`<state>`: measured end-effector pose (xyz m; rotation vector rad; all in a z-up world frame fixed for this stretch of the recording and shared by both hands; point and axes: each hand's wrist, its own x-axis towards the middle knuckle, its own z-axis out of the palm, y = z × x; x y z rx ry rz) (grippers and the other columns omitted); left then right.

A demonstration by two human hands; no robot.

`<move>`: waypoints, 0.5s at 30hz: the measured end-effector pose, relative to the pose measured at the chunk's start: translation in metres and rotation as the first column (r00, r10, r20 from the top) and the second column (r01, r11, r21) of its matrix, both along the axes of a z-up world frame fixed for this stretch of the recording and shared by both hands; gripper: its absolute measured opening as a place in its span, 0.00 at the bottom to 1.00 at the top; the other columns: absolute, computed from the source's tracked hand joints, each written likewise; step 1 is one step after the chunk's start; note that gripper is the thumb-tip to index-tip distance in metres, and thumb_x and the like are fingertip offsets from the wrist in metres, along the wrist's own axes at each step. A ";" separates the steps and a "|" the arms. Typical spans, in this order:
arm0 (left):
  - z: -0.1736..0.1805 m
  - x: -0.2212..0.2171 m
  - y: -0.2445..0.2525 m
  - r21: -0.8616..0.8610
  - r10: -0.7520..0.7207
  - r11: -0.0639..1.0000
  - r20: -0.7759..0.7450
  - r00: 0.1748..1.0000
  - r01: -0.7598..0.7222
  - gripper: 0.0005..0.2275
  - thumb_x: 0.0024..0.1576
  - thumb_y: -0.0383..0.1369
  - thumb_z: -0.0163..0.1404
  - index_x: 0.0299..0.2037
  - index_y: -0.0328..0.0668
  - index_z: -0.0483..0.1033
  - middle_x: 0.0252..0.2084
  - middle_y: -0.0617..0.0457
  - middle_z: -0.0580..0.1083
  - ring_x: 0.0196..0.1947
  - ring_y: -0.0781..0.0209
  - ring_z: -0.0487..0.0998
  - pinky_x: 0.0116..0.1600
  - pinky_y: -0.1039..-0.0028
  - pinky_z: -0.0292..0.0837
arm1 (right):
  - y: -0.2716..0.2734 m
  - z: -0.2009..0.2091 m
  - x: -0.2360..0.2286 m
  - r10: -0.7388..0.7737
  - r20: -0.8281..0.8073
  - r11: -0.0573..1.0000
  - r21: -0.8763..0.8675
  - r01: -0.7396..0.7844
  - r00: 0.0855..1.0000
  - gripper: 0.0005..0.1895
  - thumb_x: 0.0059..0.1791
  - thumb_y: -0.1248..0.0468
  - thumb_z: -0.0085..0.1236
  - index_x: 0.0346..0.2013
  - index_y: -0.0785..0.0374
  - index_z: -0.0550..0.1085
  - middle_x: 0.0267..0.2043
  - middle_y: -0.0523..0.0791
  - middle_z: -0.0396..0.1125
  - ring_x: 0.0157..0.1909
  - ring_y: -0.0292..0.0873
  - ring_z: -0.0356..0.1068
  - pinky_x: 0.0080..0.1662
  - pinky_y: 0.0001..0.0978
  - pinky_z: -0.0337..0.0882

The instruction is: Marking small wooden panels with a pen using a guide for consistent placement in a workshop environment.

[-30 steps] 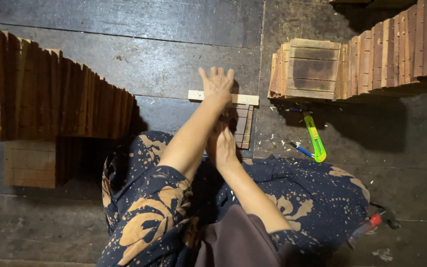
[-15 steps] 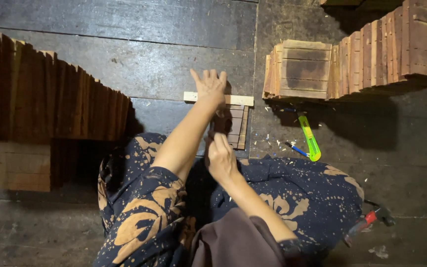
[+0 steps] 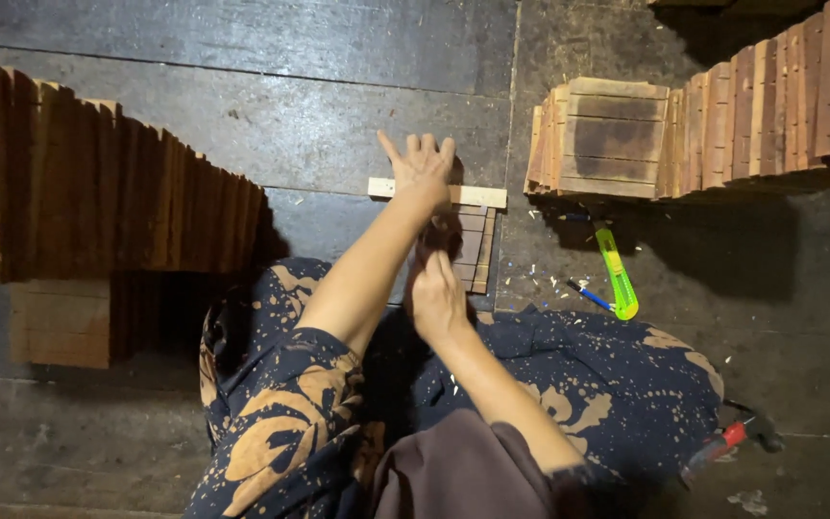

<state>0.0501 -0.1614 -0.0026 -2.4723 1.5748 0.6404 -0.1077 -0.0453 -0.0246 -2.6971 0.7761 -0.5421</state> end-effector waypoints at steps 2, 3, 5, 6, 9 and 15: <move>0.013 0.000 0.005 -0.019 0.008 1.000 -0.018 1.000 -0.009 0.21 0.52 0.36 0.61 0.54 0.52 0.66 0.56 0.48 0.69 0.62 0.45 0.64 0.65 0.20 0.25 | 0.015 0.017 -0.015 0.015 -0.012 0.998 0.055 -0.014 1.000 0.08 0.38 0.75 0.54 0.31 0.69 0.72 0.34 0.51 0.62 0.41 0.56 0.67 0.42 0.41 0.72; 0.020 -0.001 0.011 -0.032 0.021 0.999 -0.037 0.999 -0.022 0.19 0.54 0.35 0.60 0.52 0.52 0.66 0.55 0.49 0.70 0.62 0.46 0.64 0.65 0.20 0.25 | 0.024 0.027 -0.024 0.036 -0.023 0.993 0.117 -0.033 0.999 0.07 0.36 0.72 0.56 0.27 0.63 0.69 0.32 0.48 0.60 0.39 0.54 0.67 0.40 0.41 0.71; -0.009 -0.002 0.021 -0.174 -0.006 0.985 -0.010 1.000 0.004 0.20 0.49 0.33 0.63 0.49 0.50 0.67 0.50 0.48 0.70 0.58 0.45 0.66 0.65 0.20 0.29 | 0.038 0.038 -0.046 0.034 0.000 0.964 0.265 -0.032 0.999 0.05 0.40 0.71 0.56 0.29 0.62 0.72 0.32 0.47 0.63 0.39 0.55 0.69 0.40 0.40 0.73; -0.021 -0.001 0.024 -0.313 -0.032 0.949 0.023 0.999 0.038 0.22 0.44 0.30 0.66 0.46 0.49 0.69 0.45 0.48 0.71 0.54 0.43 0.68 0.64 0.19 0.33 | 0.043 0.045 -0.055 0.026 0.025 0.914 0.405 -0.034 0.999 0.04 0.43 0.71 0.56 0.32 0.62 0.75 0.33 0.47 0.65 0.38 0.55 0.72 0.41 0.40 0.75; -0.028 -0.007 0.042 -0.384 -0.071 0.920 0.021 0.997 0.073 0.32 0.30 0.33 0.74 0.45 0.49 0.71 0.48 0.48 0.71 0.56 0.45 0.67 0.65 0.21 0.38 | 0.036 0.056 -0.078 -0.108 0.174 0.858 0.513 0.004 0.979 0.09 0.44 0.74 0.59 0.35 0.60 0.81 0.39 0.46 0.74 0.43 0.54 0.77 0.45 0.38 0.75; 0.002 -0.048 0.120 -0.538 -0.110 0.838 -0.009 0.994 0.088 0.21 0.45 0.24 0.64 0.50 0.46 0.78 0.53 0.49 0.72 0.60 0.47 0.67 0.69 0.26 0.40 | -0.015 0.056 -0.089 -0.506 0.307 0.794 0.531 0.296 0.806 0.07 0.43 0.75 0.66 0.32 0.61 0.80 0.36 0.49 0.76 0.44 0.51 0.78 0.48 0.37 0.73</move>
